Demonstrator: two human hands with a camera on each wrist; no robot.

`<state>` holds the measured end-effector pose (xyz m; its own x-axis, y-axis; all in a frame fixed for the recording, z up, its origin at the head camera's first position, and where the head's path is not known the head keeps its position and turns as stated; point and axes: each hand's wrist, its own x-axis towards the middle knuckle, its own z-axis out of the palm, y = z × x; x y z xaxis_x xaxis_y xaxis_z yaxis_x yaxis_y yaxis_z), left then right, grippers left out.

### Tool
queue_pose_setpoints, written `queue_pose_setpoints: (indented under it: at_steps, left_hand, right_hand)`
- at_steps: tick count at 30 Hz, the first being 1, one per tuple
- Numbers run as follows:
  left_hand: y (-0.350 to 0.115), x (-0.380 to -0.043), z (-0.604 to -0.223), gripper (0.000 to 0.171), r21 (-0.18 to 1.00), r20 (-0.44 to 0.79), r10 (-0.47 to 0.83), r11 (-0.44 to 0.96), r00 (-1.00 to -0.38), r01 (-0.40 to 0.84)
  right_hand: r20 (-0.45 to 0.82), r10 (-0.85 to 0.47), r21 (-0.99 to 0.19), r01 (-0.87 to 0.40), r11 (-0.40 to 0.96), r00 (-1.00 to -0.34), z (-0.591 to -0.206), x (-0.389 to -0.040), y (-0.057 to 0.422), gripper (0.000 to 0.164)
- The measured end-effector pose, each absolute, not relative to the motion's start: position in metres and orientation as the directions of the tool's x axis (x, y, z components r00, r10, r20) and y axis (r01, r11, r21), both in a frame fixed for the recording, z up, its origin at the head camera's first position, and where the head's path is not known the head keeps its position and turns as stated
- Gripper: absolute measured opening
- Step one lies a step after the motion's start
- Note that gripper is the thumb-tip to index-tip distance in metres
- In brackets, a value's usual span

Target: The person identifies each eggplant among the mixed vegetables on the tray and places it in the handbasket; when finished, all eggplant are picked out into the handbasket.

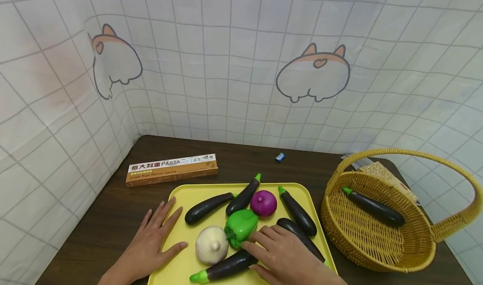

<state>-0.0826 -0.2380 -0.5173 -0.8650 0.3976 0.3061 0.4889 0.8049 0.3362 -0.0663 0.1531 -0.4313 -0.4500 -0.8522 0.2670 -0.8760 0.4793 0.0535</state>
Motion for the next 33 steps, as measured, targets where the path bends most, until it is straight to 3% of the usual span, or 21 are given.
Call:
queue_pose_setpoints:
  at_steps: [10, 16, 27, 33]
  left_hand:
    - [-0.239, -0.083, -0.518, 0.086, 0.339, 0.292, 0.394, 0.809, -0.871, 0.48]
    - [-0.239, -0.084, -0.518, 0.086, 0.331, 0.299, 0.397, 0.81, -0.868, 0.484]
    - [-0.238, -0.082, -0.52, 0.085, 0.325, 0.31, 0.401, 0.807, -0.862, 0.492]
    - [-0.238, -0.083, -0.52, 0.086, 0.325, 0.3, 0.393, 0.814, -0.869, 0.48]
  right_hand:
    - [0.21, -0.898, 0.103, -0.904, 0.415, -0.388, -0.442, -0.064, 0.143, 0.042]
    - [0.284, -0.892, 0.137, -0.906, 0.401, -0.352, -0.453, -0.062, 0.135, 0.04]
    - [0.325, -0.869, 0.011, -0.917, 0.398, -0.373, -0.466, -0.056, 0.13, 0.026]
    - [0.315, -0.875, -0.034, -0.926, 0.377, -0.368, -0.466, -0.057, 0.127, 0.034]
